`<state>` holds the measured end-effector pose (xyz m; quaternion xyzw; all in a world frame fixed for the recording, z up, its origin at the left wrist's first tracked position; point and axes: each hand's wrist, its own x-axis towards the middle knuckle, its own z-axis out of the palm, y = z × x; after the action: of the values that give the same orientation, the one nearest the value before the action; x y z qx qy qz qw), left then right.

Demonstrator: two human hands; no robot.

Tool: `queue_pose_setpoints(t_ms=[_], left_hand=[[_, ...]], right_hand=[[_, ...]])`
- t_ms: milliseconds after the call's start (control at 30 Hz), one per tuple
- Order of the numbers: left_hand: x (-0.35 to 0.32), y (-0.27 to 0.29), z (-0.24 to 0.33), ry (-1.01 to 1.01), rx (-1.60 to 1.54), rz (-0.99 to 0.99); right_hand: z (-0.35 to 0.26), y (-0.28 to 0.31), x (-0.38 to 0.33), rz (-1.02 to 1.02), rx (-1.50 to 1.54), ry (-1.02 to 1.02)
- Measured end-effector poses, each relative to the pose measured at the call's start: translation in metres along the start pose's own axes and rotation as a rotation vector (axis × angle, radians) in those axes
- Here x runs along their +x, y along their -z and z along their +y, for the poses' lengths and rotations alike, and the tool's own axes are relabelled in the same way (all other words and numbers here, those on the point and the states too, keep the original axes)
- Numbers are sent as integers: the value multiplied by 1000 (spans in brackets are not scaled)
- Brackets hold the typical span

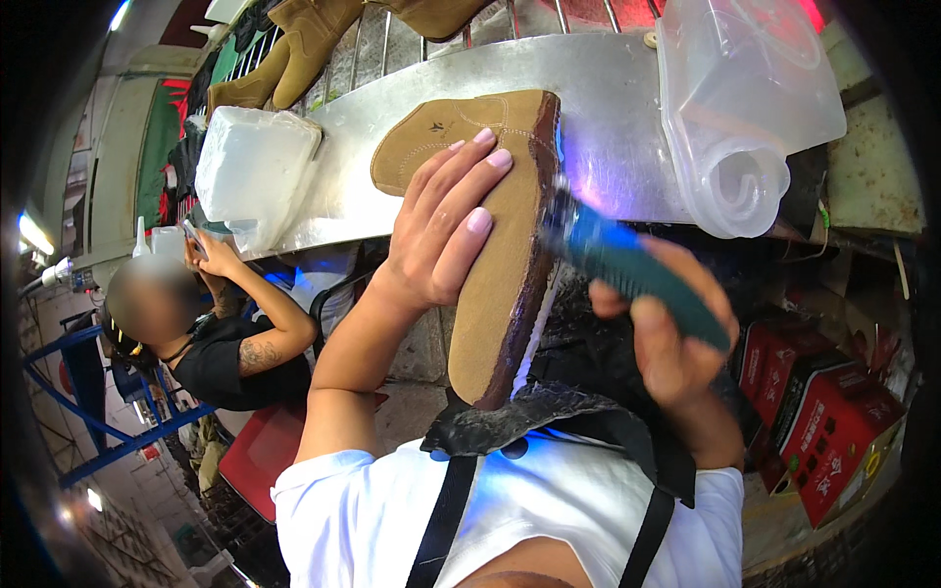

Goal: The person picks up a boot, applies liquid from a container using a brush around the base and sole edges, and places the boot back onto a metal rack.

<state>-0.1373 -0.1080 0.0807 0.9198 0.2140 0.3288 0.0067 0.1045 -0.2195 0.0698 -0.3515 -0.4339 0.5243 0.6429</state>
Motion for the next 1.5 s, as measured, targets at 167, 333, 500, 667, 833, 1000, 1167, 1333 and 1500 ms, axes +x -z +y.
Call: queue_pose_setpoints(t_ms=[167,333,500,667,833,1000,1167,1333,1500], left_hand=[[-1,0,-1,14,-11,16],[4,2,1,-17,13,-14],[5,-2,-2,-100,24,7],[7,-9,-4,-157,9,88],[10,-6,-4,-153,18,55],[16,-5,-2,-161,47,45],[20,-4,-5,-147,65,40],[27,-3,-5,-106,49,17],[38,1,-1,-79,52,-11]], right_hand=[[-35,12,-6,-433,-235,222],[-24,27,22,-162,225,-25],[-22,39,50,-38,111,-226],[-33,35,45,-189,34,-74],[-36,42,37,-337,-119,104],[-38,30,26,-296,-238,331],[-52,25,17,-341,-297,299],[-67,23,11,-370,-370,390],[-76,16,-1,-290,-560,541]])
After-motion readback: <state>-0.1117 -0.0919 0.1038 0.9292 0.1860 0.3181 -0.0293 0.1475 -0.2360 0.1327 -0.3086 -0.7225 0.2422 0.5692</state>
